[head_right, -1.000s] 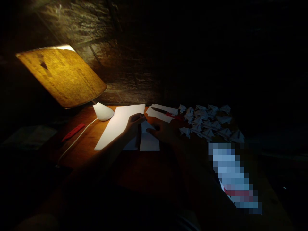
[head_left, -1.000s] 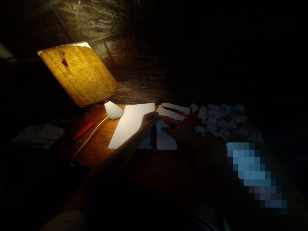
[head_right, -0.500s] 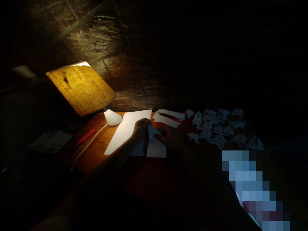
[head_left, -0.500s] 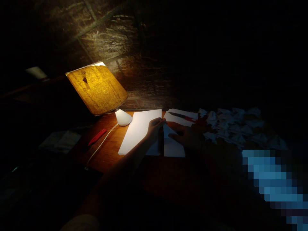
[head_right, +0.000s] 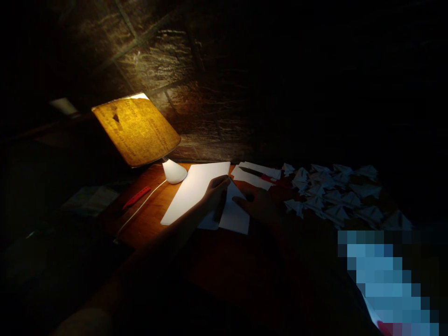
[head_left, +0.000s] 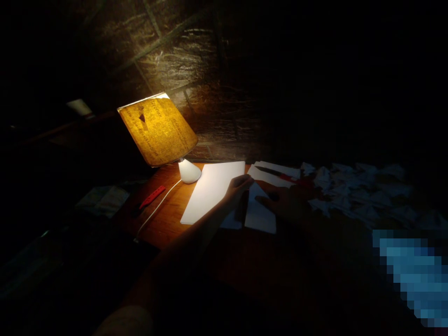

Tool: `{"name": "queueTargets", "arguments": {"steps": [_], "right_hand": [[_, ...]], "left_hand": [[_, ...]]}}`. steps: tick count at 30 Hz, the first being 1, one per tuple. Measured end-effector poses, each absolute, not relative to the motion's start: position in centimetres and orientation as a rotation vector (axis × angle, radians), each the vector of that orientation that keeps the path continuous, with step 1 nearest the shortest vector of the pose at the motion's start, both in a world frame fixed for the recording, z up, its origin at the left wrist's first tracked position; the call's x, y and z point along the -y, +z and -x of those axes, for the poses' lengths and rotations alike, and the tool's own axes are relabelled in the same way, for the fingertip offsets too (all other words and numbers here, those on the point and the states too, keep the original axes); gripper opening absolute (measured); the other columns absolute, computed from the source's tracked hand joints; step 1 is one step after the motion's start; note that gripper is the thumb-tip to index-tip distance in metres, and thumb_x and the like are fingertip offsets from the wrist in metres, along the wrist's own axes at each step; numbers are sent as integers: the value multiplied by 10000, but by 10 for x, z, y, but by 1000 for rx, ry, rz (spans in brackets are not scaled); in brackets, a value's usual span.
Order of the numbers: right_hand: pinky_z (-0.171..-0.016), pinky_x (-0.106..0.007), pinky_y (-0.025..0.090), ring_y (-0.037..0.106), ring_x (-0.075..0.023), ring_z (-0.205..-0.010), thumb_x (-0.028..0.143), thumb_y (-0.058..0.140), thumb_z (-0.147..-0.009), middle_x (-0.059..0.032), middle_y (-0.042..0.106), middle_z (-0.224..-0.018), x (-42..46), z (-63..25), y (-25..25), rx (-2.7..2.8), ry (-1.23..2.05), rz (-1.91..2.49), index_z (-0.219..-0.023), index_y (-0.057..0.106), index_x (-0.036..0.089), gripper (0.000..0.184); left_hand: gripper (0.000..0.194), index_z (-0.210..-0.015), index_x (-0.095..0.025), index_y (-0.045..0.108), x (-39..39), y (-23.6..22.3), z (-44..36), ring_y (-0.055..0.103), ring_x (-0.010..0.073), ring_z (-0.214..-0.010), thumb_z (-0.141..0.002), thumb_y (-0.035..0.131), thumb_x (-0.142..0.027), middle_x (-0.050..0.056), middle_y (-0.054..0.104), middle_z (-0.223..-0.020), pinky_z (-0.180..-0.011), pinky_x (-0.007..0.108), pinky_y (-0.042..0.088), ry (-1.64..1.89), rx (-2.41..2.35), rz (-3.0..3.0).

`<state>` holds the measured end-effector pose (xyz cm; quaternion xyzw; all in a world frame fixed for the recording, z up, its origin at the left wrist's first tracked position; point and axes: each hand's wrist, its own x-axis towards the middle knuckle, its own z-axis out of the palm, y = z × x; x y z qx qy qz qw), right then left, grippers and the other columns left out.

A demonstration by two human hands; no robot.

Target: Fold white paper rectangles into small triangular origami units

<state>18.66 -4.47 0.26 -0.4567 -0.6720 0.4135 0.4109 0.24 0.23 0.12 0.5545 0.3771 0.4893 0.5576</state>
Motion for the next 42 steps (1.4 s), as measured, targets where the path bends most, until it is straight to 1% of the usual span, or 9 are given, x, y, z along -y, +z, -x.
{"name": "queueTargets", "arguments": {"steps": [4,6,10,17,22,27,35,38,42], "right_hand": [[-720,-406,583,756,-314,-866,529,692,-836,-78,825,-948,45,-185,4,1602,1070,1156,-955,818,227,349],[-688,-397,568,745,-309,-823,560,682,-841,-79,813,-893,45,-184,5,1603,1070,1184,-928,810,218,375],[-640,-372,531,718,-284,-768,585,662,-851,-80,795,-840,46,-184,7,1606,1031,1233,-889,787,200,406],[-599,-334,464,651,-237,-692,553,659,-825,-61,740,-747,46,-185,6,1604,985,1288,-786,735,202,361],[-555,-301,403,569,-194,-635,573,686,-816,-26,640,-634,44,-184,1,1564,985,1246,-690,648,213,384],[-542,-294,359,472,-153,-575,604,648,-805,6,535,-577,43,-181,3,1484,999,1173,-629,565,222,429],[-558,-299,344,462,-152,-584,566,638,-800,0,547,-586,43,-182,5,1571,953,1150,-601,549,224,405],[-559,-306,341,448,-148,-565,556,633,-783,7,524,-569,44,-182,6,1593,960,1168,-581,526,230,398],[-596,-314,380,495,-159,-592,552,633,-761,-1,564,-602,45,-181,7,1562,1018,1154,-623,584,223,361]], "left_hand": [[564,-741,-141,725,2,2,-2,586,139,-643,-547,980,-604,27,671,-708,-599,257,421,979,-867,-1348],[545,-762,-138,749,3,2,-2,618,158,-664,-554,982,-584,45,702,-738,-617,271,444,968,-869,-1329],[490,-767,-137,755,2,1,-1,626,156,-653,-573,980,-527,41,715,-738,-619,270,451,1030,-903,-1237],[475,-721,-132,731,-1,0,-1,607,136,-587,-562,989,-496,33,698,-677,-574,255,435,1065,-875,-1206],[447,-740,-120,728,0,1,0,615,127,-611,-600,968,-471,23,698,-697,-607,248,444,1052,-857,-1240],[412,-744,-119,724,2,4,1,618,128,-618,-618,952,-438,22,703,-704,-618,248,447,1015,-850,-1261],[523,-687,-133,659,0,0,-2,569,99,-564,-575,975,-534,-16,640,-624,-578,225,429,1050,-865,-1317],[503,-662,-130,649,0,1,-1,559,95,-560,-593,968,-513,-12,636,-616,-571,220,418,1044,-887,-1338],[437,-674,-125,670,1,3,1,586,112,-590,-622,946,-459,6,661,-645,-602,235,442,1027,-884,-1339]]}}
